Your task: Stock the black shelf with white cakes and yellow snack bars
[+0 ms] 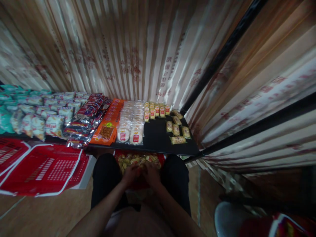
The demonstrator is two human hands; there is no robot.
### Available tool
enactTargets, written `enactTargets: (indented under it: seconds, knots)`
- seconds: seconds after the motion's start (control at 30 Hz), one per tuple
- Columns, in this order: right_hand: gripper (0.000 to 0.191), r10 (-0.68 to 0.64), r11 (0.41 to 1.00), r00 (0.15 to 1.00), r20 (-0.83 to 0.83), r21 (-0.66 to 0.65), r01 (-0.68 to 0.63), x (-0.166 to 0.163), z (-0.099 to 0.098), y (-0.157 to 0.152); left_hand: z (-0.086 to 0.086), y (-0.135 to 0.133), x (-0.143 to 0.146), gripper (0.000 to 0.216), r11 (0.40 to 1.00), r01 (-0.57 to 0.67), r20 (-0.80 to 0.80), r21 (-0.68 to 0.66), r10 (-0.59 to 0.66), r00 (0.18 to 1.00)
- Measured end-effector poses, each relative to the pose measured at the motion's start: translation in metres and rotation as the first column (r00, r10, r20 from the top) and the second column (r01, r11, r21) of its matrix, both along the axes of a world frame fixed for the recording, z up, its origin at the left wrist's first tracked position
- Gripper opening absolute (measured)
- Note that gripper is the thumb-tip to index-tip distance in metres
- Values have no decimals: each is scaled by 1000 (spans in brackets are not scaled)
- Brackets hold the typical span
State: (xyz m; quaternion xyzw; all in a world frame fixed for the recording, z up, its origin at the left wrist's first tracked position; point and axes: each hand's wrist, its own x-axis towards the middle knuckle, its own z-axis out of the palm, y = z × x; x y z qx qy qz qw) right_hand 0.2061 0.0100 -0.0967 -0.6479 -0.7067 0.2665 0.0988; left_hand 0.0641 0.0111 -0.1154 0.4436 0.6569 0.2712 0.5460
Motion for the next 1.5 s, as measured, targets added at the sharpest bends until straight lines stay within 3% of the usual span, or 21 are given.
enactTargets:
  seconds: [0.17, 0.27, 0.37, 0.5, 0.63, 0.8, 0.93, 1.03, 1.17, 1.3, 1.5]
  knots:
    - [48, 362, 932, 931, -34, 48, -360, 2, 31, 8, 13, 12, -2, 23, 995, 91, -35, 47, -89, 995]
    - [53, 397, 917, 914, -78, -5, -399, 7, 43, 15, 26, 21, -4, 15, 991, 114, -48, 69, -111, 993]
    - [58, 361, 930, 919, -155, -10, -367, 15, 57, 18, 45, 28, -4, 10, 985, 128, -40, 117, -124, 991]
    - [52, 275, 961, 918, -286, 44, -274, 27, 74, 20, 71, 36, 1, 16, 983, 105, 96, 150, -120, 988]
    - [48, 142, 990, 909, -392, 78, -120, 37, 76, 27, 96, 45, 14, 29, 982, 56, 249, 183, -101, 963]
    - [40, -5, 997, 752, -659, 51, 51, 44, 66, 45, 120, 56, 35, 28, 987, -108, 404, 118, 51, 913]
    - [36, -90, 975, 672, -735, 72, 210, 45, 69, 65, 125, 65, 49, 21, 951, -226, 403, 212, 126, 906]
    - [34, -167, 943, 671, -723, 82, 323, 43, 70, 82, 125, 74, 59, 20, 923, -188, 244, 336, 107, 964]
    - [29, -198, 924, 655, -729, 83, 373, 37, 65, 107, 123, 90, 74, 31, 889, -168, 3, 426, 184, 983]
    - [27, -229, 900, 643, -731, 93, 426, 30, 58, 130, 125, 105, 88, 39, 917, -141, -34, 374, 166, 986]
    - [31, -274, 883, 659, -700, 88, 461, 26, 55, 160, 119, 121, 101, 54, 977, -131, -43, 169, 140, 989]
